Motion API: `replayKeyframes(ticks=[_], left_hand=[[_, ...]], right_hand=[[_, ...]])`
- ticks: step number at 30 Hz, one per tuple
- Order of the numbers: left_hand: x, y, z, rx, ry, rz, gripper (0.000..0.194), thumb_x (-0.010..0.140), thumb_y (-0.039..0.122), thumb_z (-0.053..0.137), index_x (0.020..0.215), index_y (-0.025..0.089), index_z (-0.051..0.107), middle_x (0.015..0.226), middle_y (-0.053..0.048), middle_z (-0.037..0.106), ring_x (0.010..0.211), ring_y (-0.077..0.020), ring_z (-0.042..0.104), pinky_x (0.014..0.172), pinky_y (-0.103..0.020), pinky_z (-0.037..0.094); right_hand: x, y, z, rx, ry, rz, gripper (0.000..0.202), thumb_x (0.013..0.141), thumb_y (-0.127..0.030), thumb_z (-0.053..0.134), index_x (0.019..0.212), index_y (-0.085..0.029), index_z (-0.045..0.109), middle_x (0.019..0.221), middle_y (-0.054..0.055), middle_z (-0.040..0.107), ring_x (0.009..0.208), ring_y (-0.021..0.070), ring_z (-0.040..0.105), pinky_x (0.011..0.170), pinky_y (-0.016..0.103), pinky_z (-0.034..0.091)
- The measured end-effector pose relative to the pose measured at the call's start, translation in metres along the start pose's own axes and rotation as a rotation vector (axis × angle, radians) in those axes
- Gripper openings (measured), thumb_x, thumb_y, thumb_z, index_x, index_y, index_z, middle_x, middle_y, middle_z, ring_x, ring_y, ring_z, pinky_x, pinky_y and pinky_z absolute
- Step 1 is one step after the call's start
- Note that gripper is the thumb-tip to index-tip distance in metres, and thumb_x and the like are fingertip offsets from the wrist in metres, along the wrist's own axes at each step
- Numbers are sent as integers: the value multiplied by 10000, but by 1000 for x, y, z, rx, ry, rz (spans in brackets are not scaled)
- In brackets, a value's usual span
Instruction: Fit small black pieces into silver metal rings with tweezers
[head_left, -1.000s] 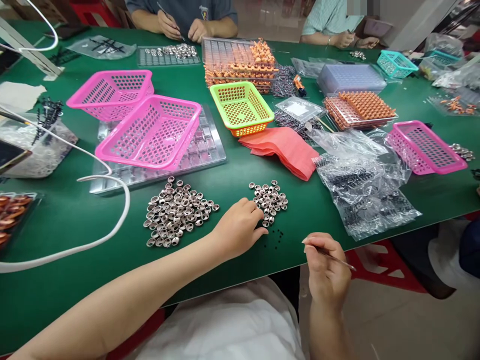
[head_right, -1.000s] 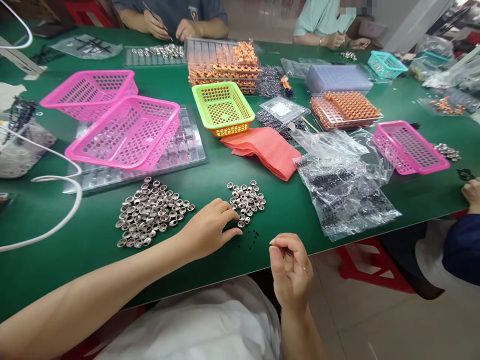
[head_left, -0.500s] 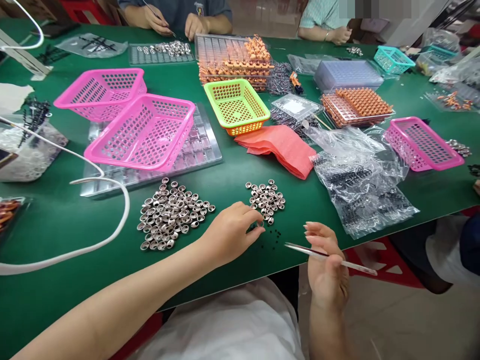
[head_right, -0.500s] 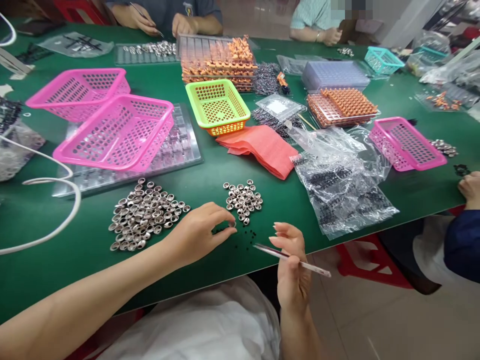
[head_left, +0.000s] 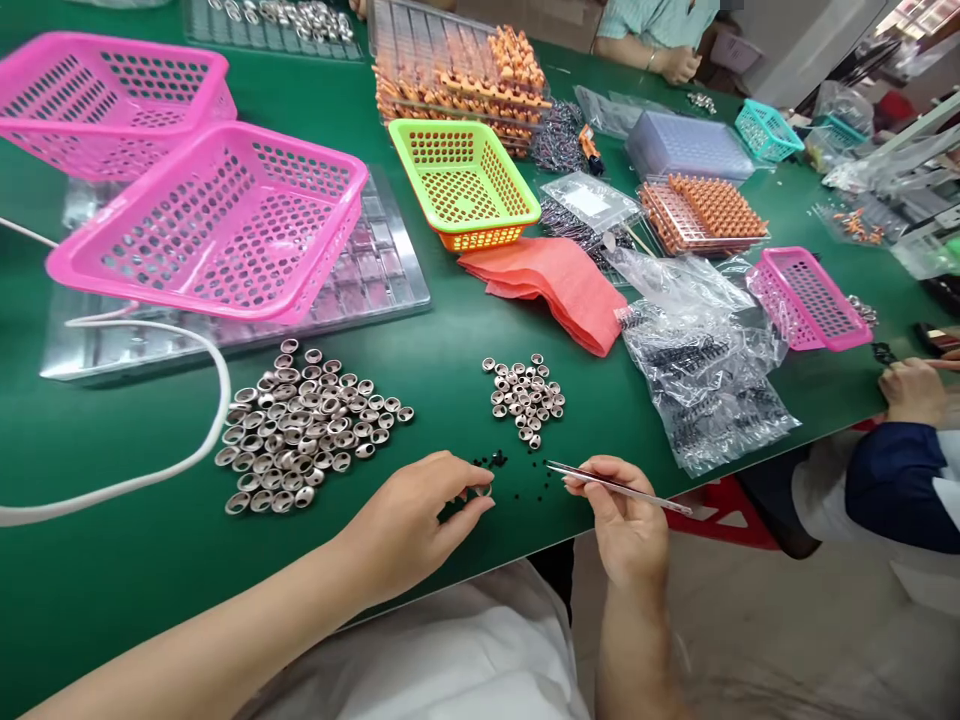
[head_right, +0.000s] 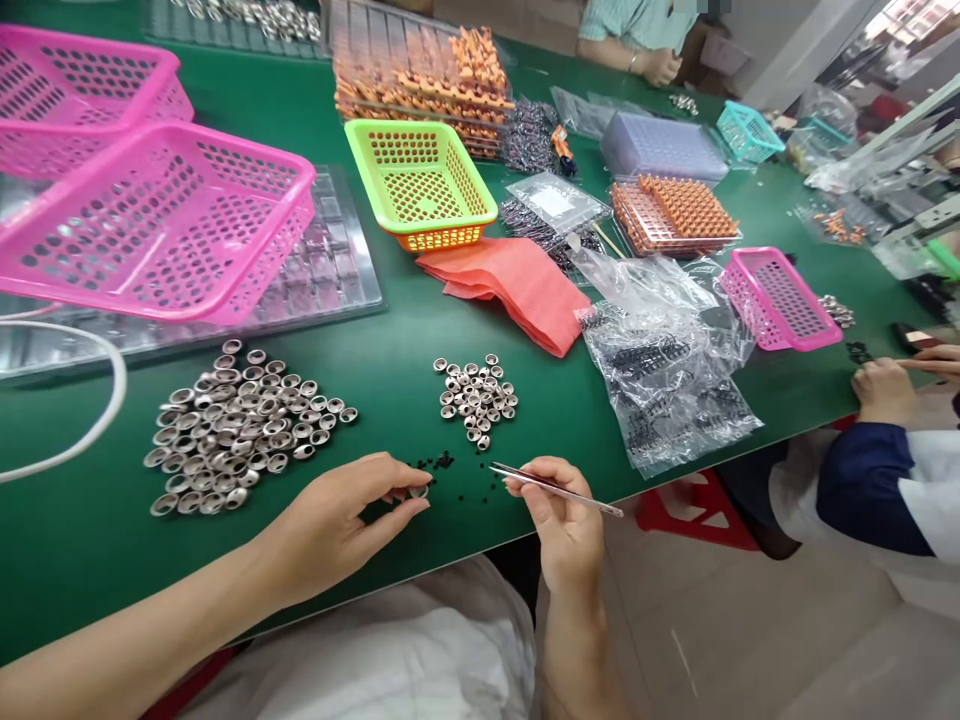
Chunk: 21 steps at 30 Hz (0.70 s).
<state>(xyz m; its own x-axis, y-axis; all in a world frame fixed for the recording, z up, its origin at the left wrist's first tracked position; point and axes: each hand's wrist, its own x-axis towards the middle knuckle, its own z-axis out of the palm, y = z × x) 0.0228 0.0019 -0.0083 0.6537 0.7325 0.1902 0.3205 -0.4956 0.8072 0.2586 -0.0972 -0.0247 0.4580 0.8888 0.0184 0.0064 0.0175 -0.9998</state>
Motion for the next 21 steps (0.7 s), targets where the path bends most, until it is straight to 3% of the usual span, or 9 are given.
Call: replayKeyframes(ticks=[3,9,16,21], left_hand=[[0,-3,-2,-24,-13,-4,165,998,236,586,1060,165,721,807,-35,736,725,-161,689,620,-237,536],[2,2,-8,-27,-60,-59,168,990,212,584,1033,158,737,807,-36,752,741,-162,716,644,-235,568],[3,2,-11,-52,-51,-145,175,966,249,600,1022,176,749,811,-37,763,715,-159,729,637,-229,585],[4,4,-12,-69,-47,-186,163,945,275,624,989,191,756,794,-31,758,683,-155,719,629,-229,585]], right_hand=[[-2,-2,-6,-53,-1,25,115,926,-233,721,1039,-214,706,1015,42,706,808,178,767,747,348,686],[1,-4,-13,-199,-29,-59,85,911,-234,730,992,-218,751,1046,66,735,893,211,759,749,370,685],[-7,3,-1,-353,110,-81,155,912,-263,728,1060,-223,706,1015,54,759,899,204,763,798,359,673],[-10,6,4,-398,117,-144,121,920,-256,710,1032,-214,688,990,63,747,923,209,745,789,369,670]])
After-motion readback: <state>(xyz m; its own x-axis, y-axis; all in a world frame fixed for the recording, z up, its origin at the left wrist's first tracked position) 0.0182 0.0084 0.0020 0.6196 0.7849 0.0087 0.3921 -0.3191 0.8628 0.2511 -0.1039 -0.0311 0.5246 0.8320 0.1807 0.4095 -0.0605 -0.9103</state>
